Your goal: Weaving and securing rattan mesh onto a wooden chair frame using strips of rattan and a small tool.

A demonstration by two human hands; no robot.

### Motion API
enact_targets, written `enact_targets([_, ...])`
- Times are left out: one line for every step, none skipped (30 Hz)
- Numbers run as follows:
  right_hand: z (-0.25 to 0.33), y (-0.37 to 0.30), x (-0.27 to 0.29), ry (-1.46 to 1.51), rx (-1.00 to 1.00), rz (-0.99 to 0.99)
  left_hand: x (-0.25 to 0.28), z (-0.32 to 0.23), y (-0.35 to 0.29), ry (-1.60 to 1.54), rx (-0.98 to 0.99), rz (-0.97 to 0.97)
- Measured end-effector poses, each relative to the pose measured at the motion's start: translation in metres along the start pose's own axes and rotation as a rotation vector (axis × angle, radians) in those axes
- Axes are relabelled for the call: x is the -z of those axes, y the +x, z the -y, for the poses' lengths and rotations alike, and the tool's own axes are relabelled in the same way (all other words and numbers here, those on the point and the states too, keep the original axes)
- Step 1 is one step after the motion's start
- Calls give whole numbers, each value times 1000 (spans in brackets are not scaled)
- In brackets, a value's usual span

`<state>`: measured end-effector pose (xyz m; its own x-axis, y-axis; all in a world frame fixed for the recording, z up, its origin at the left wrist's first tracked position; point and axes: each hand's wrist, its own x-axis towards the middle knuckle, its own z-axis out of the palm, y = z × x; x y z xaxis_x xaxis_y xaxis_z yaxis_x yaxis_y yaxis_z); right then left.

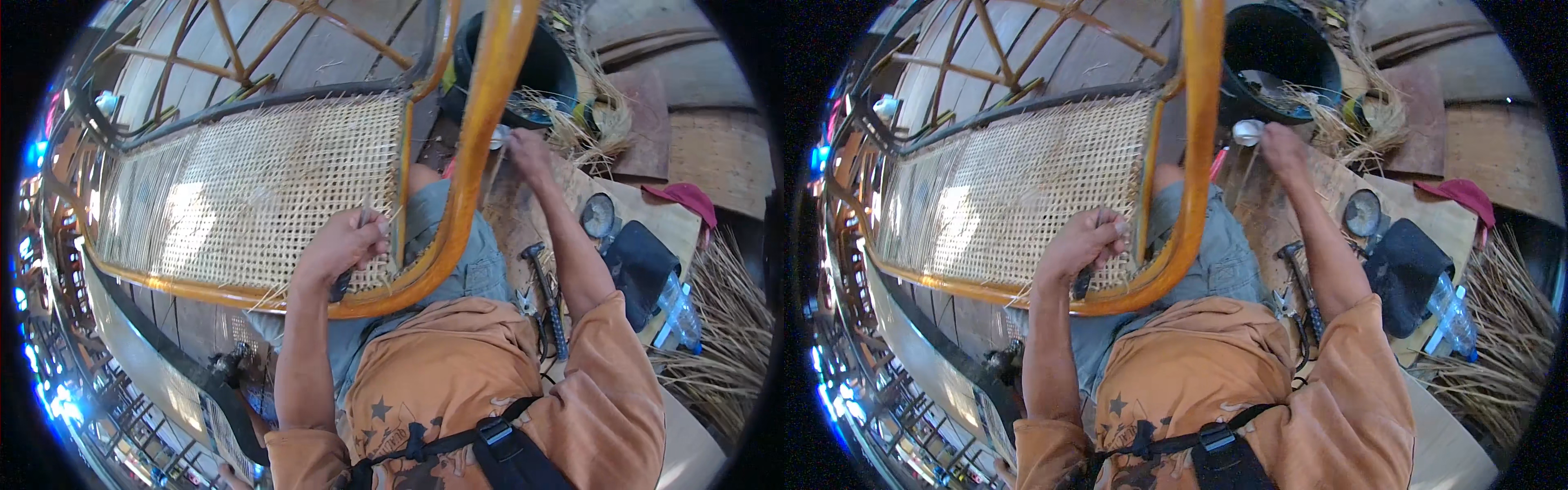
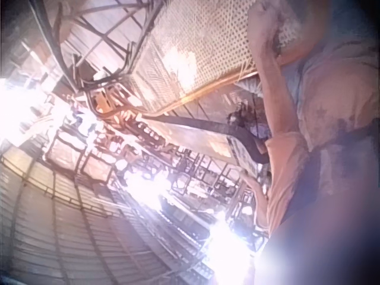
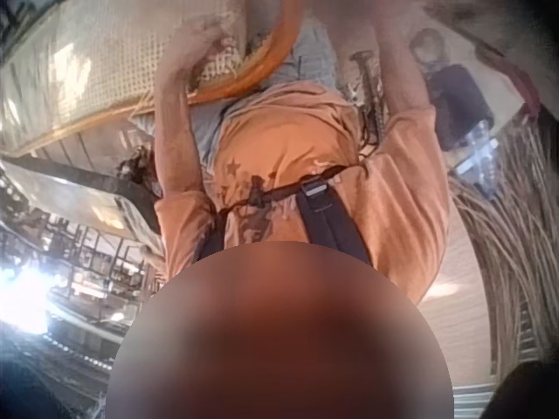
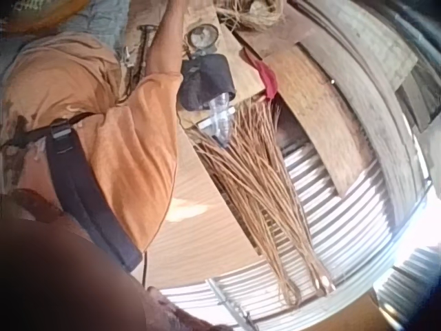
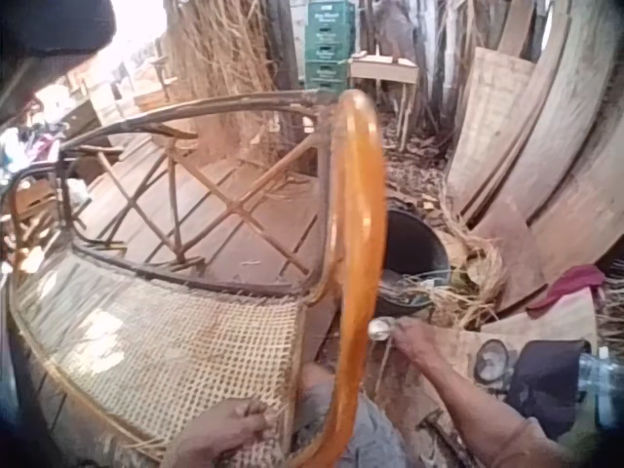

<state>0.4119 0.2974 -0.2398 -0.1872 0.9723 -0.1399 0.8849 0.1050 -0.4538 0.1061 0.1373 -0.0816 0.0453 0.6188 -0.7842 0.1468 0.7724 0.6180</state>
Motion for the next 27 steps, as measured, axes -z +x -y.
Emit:
enact_targets([-4, 1, -2, 94, -18, -58, 2, 1, 1, -2, -21, 27])
enact_targets([-8, 2, -2, 177, -28, -149, 4, 2, 2, -9, -42, 68])
enact_targets([-10, 1, -4, 165, -10, -107, 6, 3, 4, -4, -43, 79])
enact_targets([-12, -1, 0, 175, 22, -63, 8, 5, 5, -24, -45, 66])
enact_targets([-11, -7, 5, 195, 20, -26, 10, 6, 6, -34, -50, 88])
enact_targets([-5, -13, 10, 198, -67, 36, 12, 7, 7, -34, -58, 113])
enact_targets([1, -24, 25, 400, -116, -5, 13, 8, 8, -64, -62, 136])
enact_targets([8, -39, 46, 560, -316, -21, 14, 8, 8, -82, -66, 130])
enact_targets([18, -56, 69, 722, -298, -48, 15, 9, 8, -80, -68, 138])
enact_targets([31, -75, 92, 883, -298, -76, 15, 9, 8, -82, -84, 160])
enact_targets([46, -93, 111, 914, -280, -63, 16, 10, 7, -86, -92, 173])
enact_targets([63, -109, 127, 968, -214, -45, 17, 11, 7, -90, -78, 167])
enact_targets([80, -125, 138, 959, -216, -44, 17, 12, 6, -92, -96, 170])
enact_targets([98, -139, 143, 917, -219, -8, 18, 12, 6, -93, -118, 175])
enact_targets([116, -150, 143, 886, -229, 27, 18, 13, 6, -91, -119, 179])
enact_targets([134, -156, 138, 902, -254, 76, 19, 14, 6, -95, -127, 186])
enact_targets([149, -159, 132, 846, -240, 128, 20, 15, 6, -105, -130, 188])
enact_targets([163, -162, 126, 818, -198, 181, 20, 15, 6, -116, -128, 192])
enact_targets([174, -161, 120, 784, -238, 176, 21, 16, 6, -125, -140, 194])
enact_targets([183, -159, 113, 736, -219, 220, 22, 17, 6, -120, -152, 195])
enact_targets([191, -156, 106, 689, -199, 265, 23, 18, 6, -114, -160, 196])
enact_targets([197, -153, 101, 679, -193, 266, 24, 18, 6, -124, -169, 195])
enact_targets([202, -152, 96, 618, -142, 247, 24, 19, 6, -121, -173, 209])
enact_targets([206, -151, 93, 525, -143, 227, 24, 20, 6, -123, -185, 232])
enact_targets([208, -148, 90, 549, -88, 231, 24, 20, 6, -110, -206, 253])
enact_targets([210, -146, 88, 478, -88, 250, 25, 21, 7, -114, -199, 247])
enact_targets([212, -145, 85, 401, -105, 260, 25, 21, 7, -107, -202, 247])
